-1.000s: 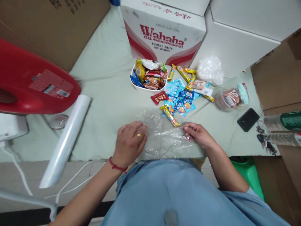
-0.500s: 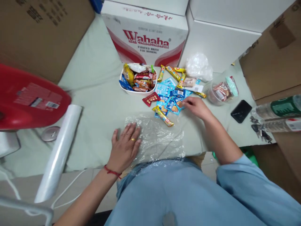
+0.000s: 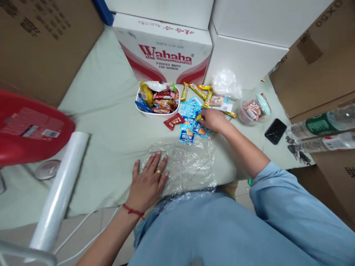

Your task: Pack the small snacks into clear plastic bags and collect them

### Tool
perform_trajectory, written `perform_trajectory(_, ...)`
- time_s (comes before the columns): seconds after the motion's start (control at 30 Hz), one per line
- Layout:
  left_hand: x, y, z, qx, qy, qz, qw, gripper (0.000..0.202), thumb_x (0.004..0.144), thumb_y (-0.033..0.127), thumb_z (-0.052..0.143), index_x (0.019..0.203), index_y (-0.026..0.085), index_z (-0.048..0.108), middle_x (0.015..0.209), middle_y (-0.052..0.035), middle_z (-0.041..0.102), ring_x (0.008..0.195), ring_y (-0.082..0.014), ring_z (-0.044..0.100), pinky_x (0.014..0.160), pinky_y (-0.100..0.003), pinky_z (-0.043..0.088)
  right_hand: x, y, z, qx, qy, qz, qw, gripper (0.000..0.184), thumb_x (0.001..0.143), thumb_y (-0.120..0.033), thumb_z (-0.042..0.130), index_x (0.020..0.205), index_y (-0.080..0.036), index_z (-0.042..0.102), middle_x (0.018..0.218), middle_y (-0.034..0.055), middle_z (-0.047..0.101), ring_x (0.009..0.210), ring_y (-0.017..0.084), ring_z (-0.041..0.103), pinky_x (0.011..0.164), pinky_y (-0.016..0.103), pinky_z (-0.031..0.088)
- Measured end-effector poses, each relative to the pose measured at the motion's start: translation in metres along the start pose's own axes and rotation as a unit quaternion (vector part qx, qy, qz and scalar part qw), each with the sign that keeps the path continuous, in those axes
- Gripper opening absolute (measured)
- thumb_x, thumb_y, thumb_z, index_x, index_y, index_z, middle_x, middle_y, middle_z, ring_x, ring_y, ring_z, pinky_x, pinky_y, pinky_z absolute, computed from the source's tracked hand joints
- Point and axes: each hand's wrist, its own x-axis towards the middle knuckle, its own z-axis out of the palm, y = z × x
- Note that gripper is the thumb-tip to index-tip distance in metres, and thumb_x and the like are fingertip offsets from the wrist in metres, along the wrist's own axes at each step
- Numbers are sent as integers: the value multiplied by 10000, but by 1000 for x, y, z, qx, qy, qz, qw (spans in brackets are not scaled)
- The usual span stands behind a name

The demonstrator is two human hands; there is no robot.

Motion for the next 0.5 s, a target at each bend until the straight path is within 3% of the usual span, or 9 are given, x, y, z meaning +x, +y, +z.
perform_trajectory(0.07, 6, -3, 0, -7, -8, 6, 1000, 536, 1082, 385, 329, 1574, 231, 474, 1674, -129, 405, 1526, -313, 431, 1271, -621, 128, 6, 11, -4, 0, 62, 14, 998, 376, 956, -290, 603, 1292, -157, 704, 1303, 199, 695, 1079, 354, 681, 842, 407, 515)
perform_trajectory(0.1, 8, -4, -1, -9, -10, 13, 1000, 533, 1084, 384, 317, 1559, 220, 493, 1669, -130, 413, 1524, -310, 434, 1271, -617, 130, 6, 11, -3, 9, 94, -9, 996, 385, 972, -295, 589, 1314, -151, 692, 1331, 203, 676, 1103, 357, 670, 871, 423, 517)
perform_trajectory(0.17, 7, -6, -1, -8, -7, 29, 1000, 530, 1084, 378, 315, 1548, 207, 506, 1666, -132, 419, 1519, -306, 441, 1271, -610, 127, 3, 2, 6, 36, 121, -138, 982, 370, 1017, -313, 542, 1316, -158, 695, 1317, 180, 685, 1147, 336, 649, 960, 444, 505)
perform_trajectory(0.23, 2, -7, -1, -4, -2, 44, 999, 532, 1081, 368, 334, 1565, 206, 481, 1669, -132, 413, 1515, -306, 445, 1274, -607, 115, -3, -10, 23, 65, 88, -318, 942, 357, 1059, -338, 492, 1294, -192, 718, 1291, 135, 718, 1208, 297, 627, 1069, 453, 467)
perform_trajectory(0.3, -3, -7, -1, -3, 3, 50, 999, 544, 1076, 357, 353, 1595, 216, 437, 1670, -130, 410, 1511, -306, 450, 1278, -604, 106, -8, -15, 43, 87, 49, -424, 900, 375, 1079, -375, 472, 1330, -229, 709, 1378, 99, 702, 1321, 270, 582, 1161, 466, 417)
perform_trajectory(0.4, -4, -6, 0, -11, 6, 46, 999, 561, 1073, 351, 360, 1621, 233, 392, 1666, -133, 418, 1510, -305, 454, 1282, -606, 95, -7, 4, 62, 100, 54, -399, 910, 448, 1093, -402, 432, 1460, -231, 624, 1567, 82, 576, 1494, 255, 452, 1249, 486, 341)
perform_trajectory(0.5, 10, -6, 1, -29, -1, 25, 999, 558, 1077, 370, 335, 1613, 232, 409, 1659, -143, 430, 1514, -309, 450, 1280, -626, 83, 3, 29, 56, 90, 69, -340, 934, 495, 1097, -396, 397, 1491, -171, 596, 1601, 129, 532, 1517, 277, 430, 1277, 509, 302)
